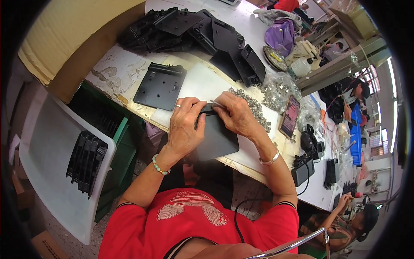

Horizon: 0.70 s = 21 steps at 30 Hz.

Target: The person assembles small metal springs and plastic levers into a black plastic housing by hand, using tweezers to manipulate the small components.

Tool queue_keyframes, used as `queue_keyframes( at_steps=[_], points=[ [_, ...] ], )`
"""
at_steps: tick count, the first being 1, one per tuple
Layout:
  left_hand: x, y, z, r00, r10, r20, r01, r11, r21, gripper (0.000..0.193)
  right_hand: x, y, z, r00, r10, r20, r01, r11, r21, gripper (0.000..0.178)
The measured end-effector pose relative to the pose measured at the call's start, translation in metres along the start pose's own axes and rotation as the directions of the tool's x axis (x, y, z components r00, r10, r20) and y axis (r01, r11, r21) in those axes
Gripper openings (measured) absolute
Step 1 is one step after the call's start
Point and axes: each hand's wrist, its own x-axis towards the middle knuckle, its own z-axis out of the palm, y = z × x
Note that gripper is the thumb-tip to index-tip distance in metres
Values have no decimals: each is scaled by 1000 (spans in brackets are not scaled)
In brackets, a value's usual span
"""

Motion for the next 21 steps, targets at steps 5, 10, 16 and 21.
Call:
queue_keyframes(
  at_steps=[5, 10, 16, 21],
  points=[
    [1, -2, 0, 1000, 2, 3, -2, 1000, -1, 31, 5, 2, 0, 995, 97, 9, -97, 995, 15, 8],
    [5, 5, 6, 999, 47, 20, -47, 999, -13, 29, 0, 18, 0, 992, 122, -33, -120, 992, 44, 13],
    [2, 4, 6, 998, 33, 54, -35, 998, 45, 29, 4, 8, 9, 973, 228, -27, -227, 973, 27, 16],
    [4, 11, 8, 995, 47, 92, -52, 997, 52, 30, -5, 5, 7, 958, 276, -76, -278, 960, -23, 16]
  ],
)
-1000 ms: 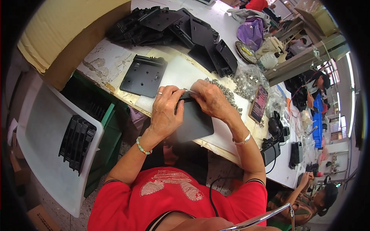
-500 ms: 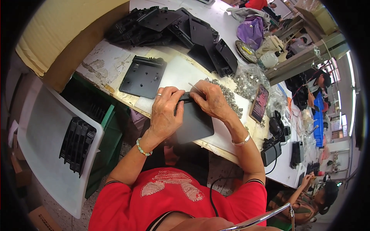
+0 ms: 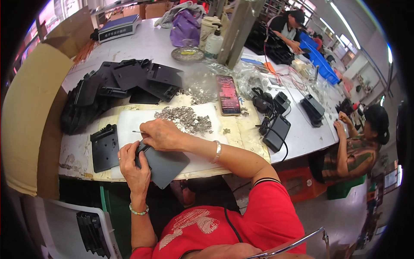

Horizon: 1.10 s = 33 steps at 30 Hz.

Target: The person assembles small metal springs and plastic levers into a black plastic housing by hand, using tweezers to manipulate the small components.

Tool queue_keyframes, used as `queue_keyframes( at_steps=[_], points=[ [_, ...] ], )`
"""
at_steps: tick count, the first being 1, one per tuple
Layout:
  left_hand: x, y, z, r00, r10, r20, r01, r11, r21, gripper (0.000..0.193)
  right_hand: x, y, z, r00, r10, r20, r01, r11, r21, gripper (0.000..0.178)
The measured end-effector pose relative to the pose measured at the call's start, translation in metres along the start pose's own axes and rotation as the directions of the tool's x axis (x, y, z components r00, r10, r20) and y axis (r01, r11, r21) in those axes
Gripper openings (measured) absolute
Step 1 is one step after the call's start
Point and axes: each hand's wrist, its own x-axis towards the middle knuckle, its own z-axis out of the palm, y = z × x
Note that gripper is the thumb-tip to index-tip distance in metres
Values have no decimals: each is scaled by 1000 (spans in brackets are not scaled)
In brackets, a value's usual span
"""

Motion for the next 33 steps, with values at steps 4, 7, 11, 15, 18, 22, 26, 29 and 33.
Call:
queue_keyframes(
  at_steps=[4, 7, 11, 15, 18, 22, 26, 29, 33],
  points=[
    [4, -2, -5, 997, -26, 67, 29, 999, -35, 30, -3, 0, 7, 998, 6, -66, -7, 1000, -11, 15],
    [12, 1, -6, 992, -50, 119, 42, 997, 69, 29, -3, 1, 12, 996, 1, -85, -2, 1000, -18, 16],
    [20, -9, 2, 990, -43, 133, 26, 992, 126, 26, -5, 8, 11, 998, -16, -66, 18, 999, 30, 15],
    [19, -20, 7, 987, -101, 121, 103, 995, -5, 22, -2, 13, 12, 999, 22, -43, -20, 998, 55, 15],
    [14, -18, 7, 985, -134, 108, 142, 987, -73, 21, -2, 10, 9, 997, 68, 25, -70, 992, 107, 15],
    [10, -17, 8, 988, -129, 83, 136, 987, -82, 21, -3, 7, 14, 999, 46, -10, -46, 998, 51, 15],
    [9, -16, 8, 991, -117, 61, 123, 987, -103, 20, -6, 1, -5, 997, -10, 78, 1, 994, 106, 16],
    [8, -13, 8, 994, -102, 40, 105, 989, -101, 20, -1, -1, -13, 998, -55, 23, 54, 997, 52, 20],
    [10, -11, 10, 998, -59, 27, 61, 996, -64, 17, -10, -7, -20, 983, -181, -21, 182, 971, 156, 19]
  ],
)
